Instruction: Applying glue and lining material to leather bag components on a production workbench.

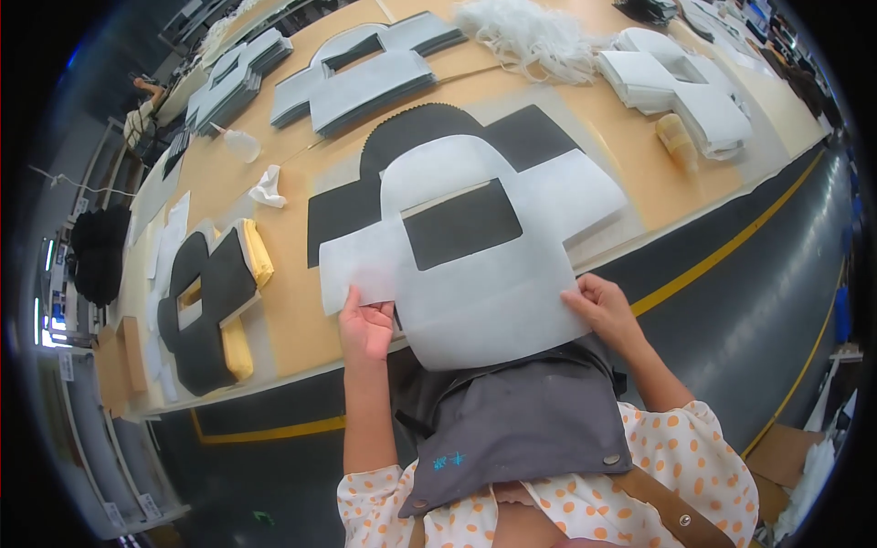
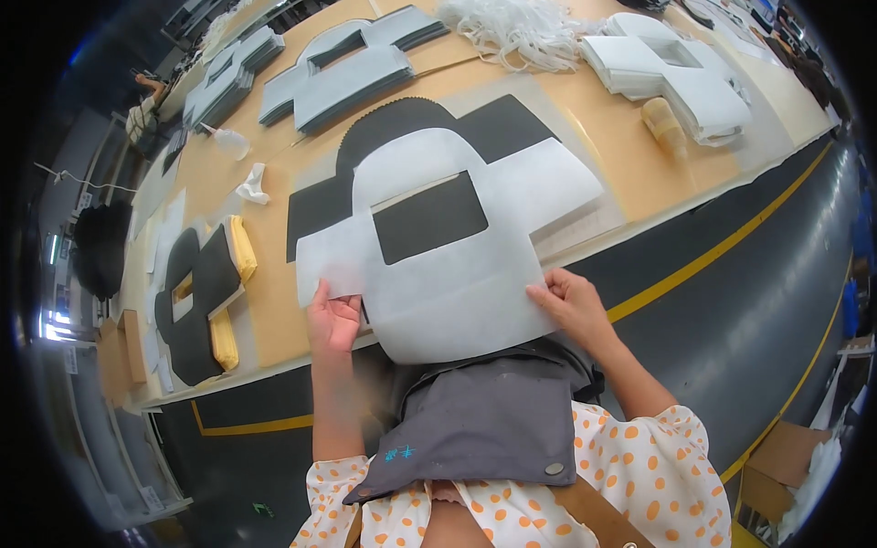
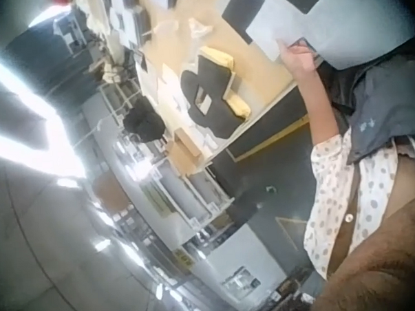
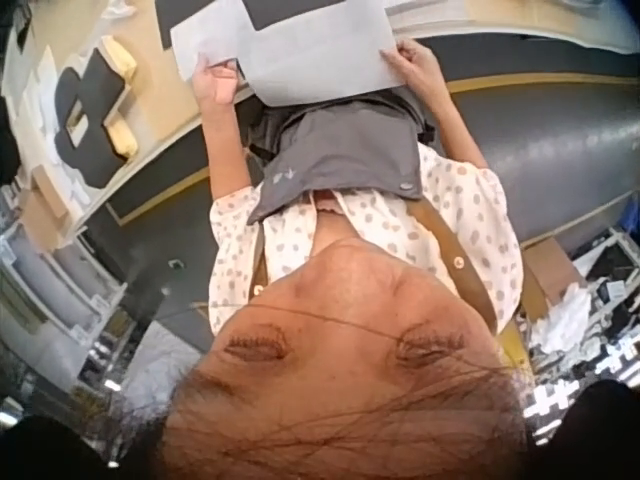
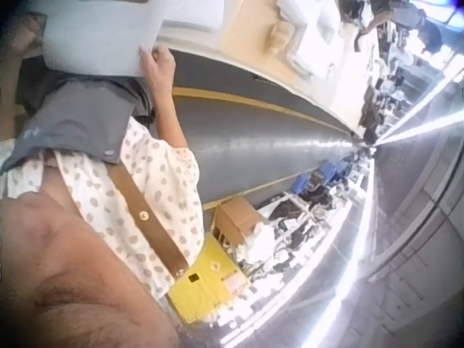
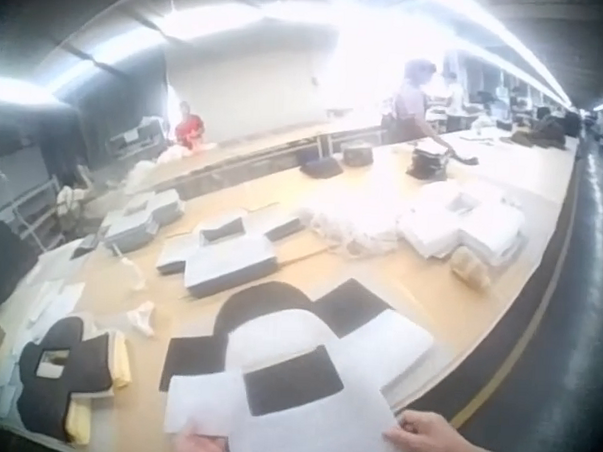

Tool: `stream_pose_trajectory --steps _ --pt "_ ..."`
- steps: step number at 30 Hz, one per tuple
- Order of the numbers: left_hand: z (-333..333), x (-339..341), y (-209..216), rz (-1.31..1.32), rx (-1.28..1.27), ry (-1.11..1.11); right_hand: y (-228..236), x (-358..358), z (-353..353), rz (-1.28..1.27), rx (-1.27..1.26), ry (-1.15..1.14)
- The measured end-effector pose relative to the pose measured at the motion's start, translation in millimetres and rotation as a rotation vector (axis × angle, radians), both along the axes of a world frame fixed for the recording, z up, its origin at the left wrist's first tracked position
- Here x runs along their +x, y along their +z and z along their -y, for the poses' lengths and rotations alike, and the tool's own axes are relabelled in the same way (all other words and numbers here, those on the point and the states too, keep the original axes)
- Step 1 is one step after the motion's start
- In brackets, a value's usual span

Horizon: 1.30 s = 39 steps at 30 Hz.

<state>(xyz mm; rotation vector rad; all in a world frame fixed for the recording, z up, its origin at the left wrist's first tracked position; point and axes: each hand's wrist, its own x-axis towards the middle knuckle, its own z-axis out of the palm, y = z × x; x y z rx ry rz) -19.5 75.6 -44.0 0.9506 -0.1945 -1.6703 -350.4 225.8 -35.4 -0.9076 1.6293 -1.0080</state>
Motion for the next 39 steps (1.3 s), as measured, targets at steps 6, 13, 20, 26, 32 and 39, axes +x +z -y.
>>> stream_pose_trajectory --steps 6,13,20,26,32,39 --pt "-9 8 5 -0.007 0.048 0.064 -22 -1 -7 0.029 0.011 -0.024" --pt "-33 39 -3 -0.002 -0.067 0.260 -31 -11 -12 0.030 -0.004 -0.041" --pt "-82 -18 39 1.239 -0.717 -0.056 0 -50 -5 -0.559 -0.192 -0.174" --pt "-79 -74 10 1.988 -1.160 -0.725 50 -130 46 -0.829 -0.297 -0.304" --pt "-75 -76 3 2.010 -1.147 -0.817 30 -222 80 -1.290 -0.280 -0.255" --pt "-73 -76 12 1.943 -1.093 -0.916 10 -300 114 -1.328 -0.083 -0.253"
